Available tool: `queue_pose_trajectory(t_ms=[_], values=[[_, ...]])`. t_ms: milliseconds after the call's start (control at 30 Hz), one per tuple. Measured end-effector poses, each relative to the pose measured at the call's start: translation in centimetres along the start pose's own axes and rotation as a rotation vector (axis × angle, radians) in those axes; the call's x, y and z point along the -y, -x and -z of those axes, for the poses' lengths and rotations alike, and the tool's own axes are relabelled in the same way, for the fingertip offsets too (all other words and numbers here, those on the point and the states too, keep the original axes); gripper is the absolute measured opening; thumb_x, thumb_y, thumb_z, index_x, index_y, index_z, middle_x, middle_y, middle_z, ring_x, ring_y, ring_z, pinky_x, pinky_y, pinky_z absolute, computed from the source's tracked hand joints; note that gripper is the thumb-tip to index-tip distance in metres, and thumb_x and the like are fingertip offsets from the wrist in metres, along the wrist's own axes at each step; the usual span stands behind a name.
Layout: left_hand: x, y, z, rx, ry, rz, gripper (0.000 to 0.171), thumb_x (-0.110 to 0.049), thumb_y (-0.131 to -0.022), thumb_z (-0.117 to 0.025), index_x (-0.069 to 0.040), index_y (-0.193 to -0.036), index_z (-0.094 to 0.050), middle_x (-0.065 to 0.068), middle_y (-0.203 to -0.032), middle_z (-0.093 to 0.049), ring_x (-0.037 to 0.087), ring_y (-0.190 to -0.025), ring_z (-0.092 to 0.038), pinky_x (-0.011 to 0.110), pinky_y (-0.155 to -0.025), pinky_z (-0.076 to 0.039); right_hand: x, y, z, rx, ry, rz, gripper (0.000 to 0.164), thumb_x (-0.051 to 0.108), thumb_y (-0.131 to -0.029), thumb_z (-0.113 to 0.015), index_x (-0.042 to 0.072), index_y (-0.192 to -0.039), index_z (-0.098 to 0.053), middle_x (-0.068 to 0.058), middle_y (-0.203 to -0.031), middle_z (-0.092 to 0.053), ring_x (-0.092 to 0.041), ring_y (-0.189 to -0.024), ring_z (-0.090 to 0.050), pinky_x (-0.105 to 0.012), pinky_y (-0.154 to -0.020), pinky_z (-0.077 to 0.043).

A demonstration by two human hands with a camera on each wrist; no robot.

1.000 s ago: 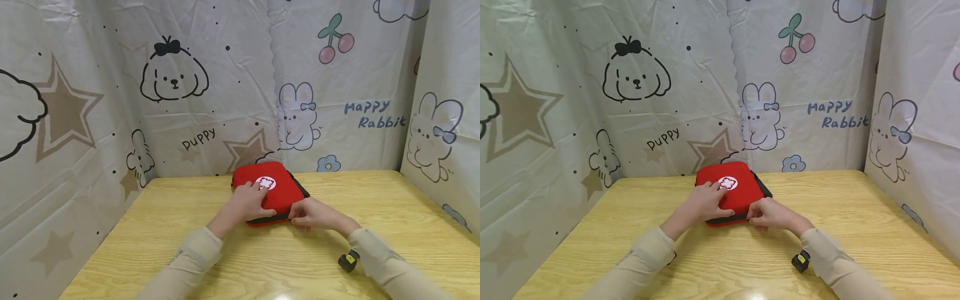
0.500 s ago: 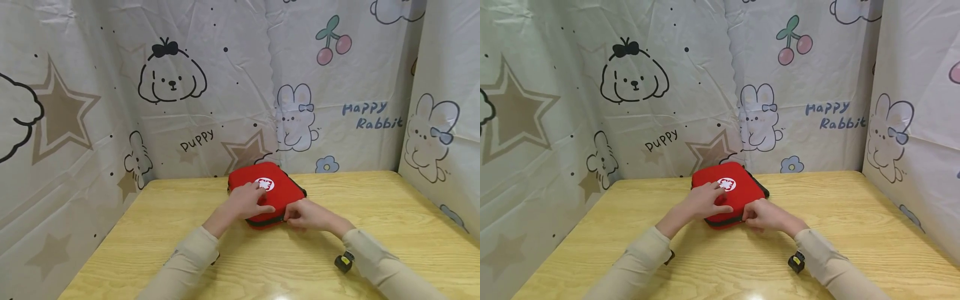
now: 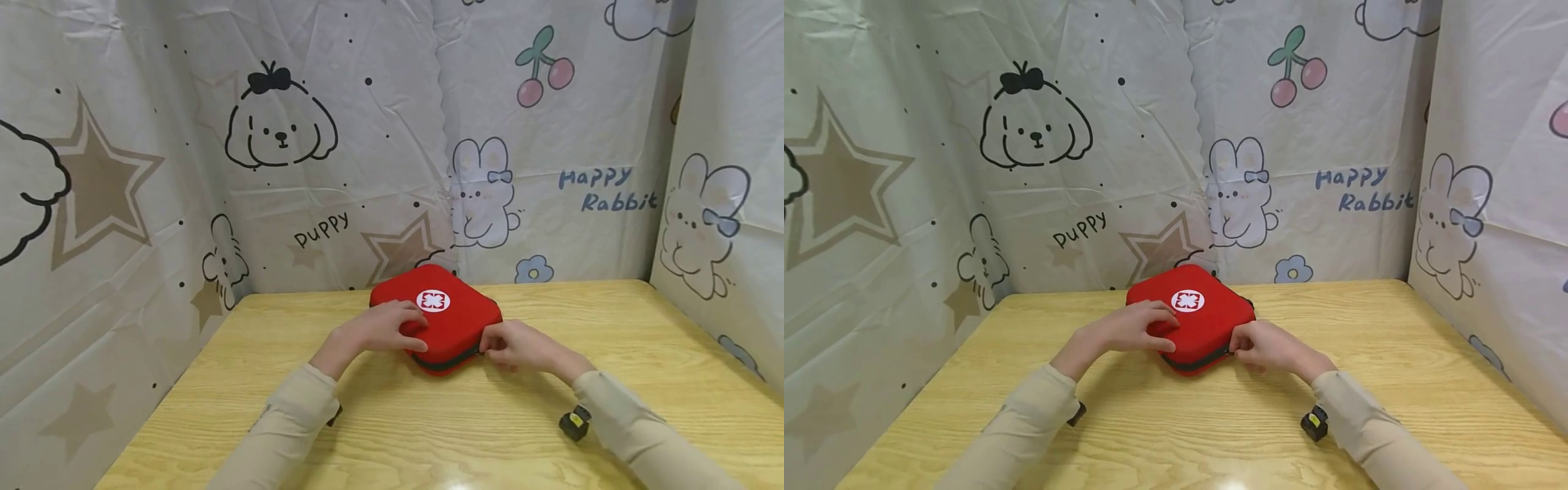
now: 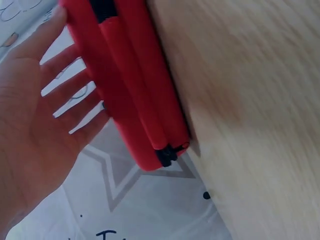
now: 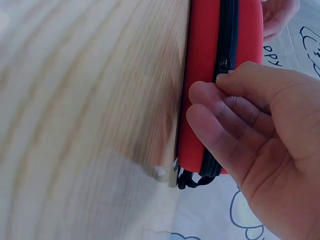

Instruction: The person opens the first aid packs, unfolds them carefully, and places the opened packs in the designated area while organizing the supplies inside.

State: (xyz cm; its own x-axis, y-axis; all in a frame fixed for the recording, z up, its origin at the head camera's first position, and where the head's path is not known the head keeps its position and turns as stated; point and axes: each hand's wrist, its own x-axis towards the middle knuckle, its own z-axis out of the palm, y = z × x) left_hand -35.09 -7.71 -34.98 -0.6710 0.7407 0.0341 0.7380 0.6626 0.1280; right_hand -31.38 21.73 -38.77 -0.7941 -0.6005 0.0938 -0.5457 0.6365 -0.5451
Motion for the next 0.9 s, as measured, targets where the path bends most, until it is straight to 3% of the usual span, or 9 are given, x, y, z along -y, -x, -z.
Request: queue_pose_trajectory(t_ms=[300, 533, 767, 900], values=[[-1.1, -0.3, -1.0, -0.067, -0.091, 0.03, 0.05, -0.06, -0.083, -0.057, -0.027, -0.12, -0.061, -0.004, -0.122, -0.055, 0.015, -0.111, -0.049, 0.034, -0.1, -0.037, -0.2, 0.6, 0.4, 0.002, -0.051, -0.024, 0.006, 0.004, -0.086, -0.062, 0.006, -0.091, -0.066, -0.003, -0.069, -0.062, -0.015, -0.056, -0.058, -0.03, -0.051, -0.051], [-2.5, -0.8, -1.4, -0.077, -0.184, 0.093, 0.05, -0.065, -0.083, -0.052, -0.03, -0.118, -0.059, -0.003, -0.118, -0.055, 0.018, -0.104, -0.049, 0.034, -0.092, -0.042, 0.2, 0.7, 0.3, 0.048, -0.096, 0.02, 0.007, 0.006, -0.087, -0.062, 0.005, -0.093, -0.067, -0.005, -0.072, -0.064, -0.015, -0.056, -0.059, -0.031, -0.051, -0.052], [-3.5, -1.1, -1.3, -0.076, -0.224, 0.133, 0.053, -0.069, -0.082, -0.049, -0.031, -0.117, -0.058, -0.002, -0.121, -0.054, 0.019, -0.108, -0.049, 0.036, -0.091, -0.043, 0.7, 0.7, 0.0, 0.067, -0.111, 0.028, 0.007, 0.007, -0.087, -0.062, 0.006, -0.091, -0.067, -0.004, -0.068, -0.063, -0.014, -0.053, -0.059, -0.031, -0.051, -0.052], [-4.1, -1.2, -1.3, -0.089, -0.265, 0.151, 0.052, -0.07, -0.081, -0.048, -0.031, -0.114, -0.058, -0.003, -0.115, -0.056, 0.017, -0.101, -0.051, 0.034, -0.083, -0.046, 0.8, 0.9, -0.1, 0.074, -0.126, 0.031, 0.006, 0.007, -0.087, -0.062, 0.006, -0.091, -0.067, -0.004, -0.067, -0.063, -0.015, -0.053, -0.06, -0.031, -0.051, -0.052]])
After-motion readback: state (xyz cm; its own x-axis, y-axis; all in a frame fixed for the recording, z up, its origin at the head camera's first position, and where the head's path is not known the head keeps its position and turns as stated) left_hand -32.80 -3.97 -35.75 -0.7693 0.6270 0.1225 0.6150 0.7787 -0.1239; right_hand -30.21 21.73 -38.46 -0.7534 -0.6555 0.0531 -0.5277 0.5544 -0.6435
